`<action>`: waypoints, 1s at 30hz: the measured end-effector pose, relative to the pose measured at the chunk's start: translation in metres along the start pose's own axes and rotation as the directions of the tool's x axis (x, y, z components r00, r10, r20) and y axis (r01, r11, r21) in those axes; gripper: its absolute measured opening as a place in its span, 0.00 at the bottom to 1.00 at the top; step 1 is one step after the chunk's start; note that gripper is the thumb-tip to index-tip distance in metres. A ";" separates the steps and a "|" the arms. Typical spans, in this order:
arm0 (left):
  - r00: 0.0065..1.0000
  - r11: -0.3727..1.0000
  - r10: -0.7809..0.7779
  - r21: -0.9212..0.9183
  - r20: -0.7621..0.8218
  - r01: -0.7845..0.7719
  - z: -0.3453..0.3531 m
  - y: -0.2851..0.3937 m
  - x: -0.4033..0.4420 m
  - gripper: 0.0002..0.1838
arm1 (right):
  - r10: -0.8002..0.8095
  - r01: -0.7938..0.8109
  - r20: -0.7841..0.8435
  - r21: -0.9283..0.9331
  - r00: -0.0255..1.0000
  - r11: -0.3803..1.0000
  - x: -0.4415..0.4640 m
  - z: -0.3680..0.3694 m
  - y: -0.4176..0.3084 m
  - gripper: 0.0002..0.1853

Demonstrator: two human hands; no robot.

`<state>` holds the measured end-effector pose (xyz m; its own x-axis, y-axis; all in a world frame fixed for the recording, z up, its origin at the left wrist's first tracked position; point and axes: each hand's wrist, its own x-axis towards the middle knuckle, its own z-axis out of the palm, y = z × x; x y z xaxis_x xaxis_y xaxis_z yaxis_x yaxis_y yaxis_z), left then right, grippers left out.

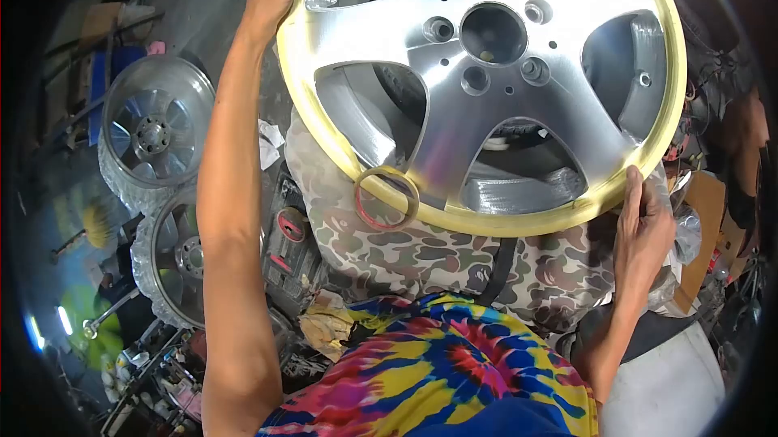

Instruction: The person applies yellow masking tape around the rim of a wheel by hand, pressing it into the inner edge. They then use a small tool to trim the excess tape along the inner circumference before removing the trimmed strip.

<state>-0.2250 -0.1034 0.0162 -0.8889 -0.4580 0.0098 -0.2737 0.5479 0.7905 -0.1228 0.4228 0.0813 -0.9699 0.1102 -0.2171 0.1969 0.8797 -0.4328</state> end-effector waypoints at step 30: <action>0.583 0.358 0.548 0.461 0.600 -0.812 -0.052 0.034 -0.146 0.10 | -0.688 0.423 0.334 0.594 0.644 0.685 -0.067 0.141 -0.146 0.22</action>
<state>-0.0857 -0.0546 0.0736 -0.8885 0.4532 0.0717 0.4539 0.8910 -0.0073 -0.0660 0.2212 0.0354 -0.7126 -0.6886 -0.1344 -0.1904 0.3742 -0.9076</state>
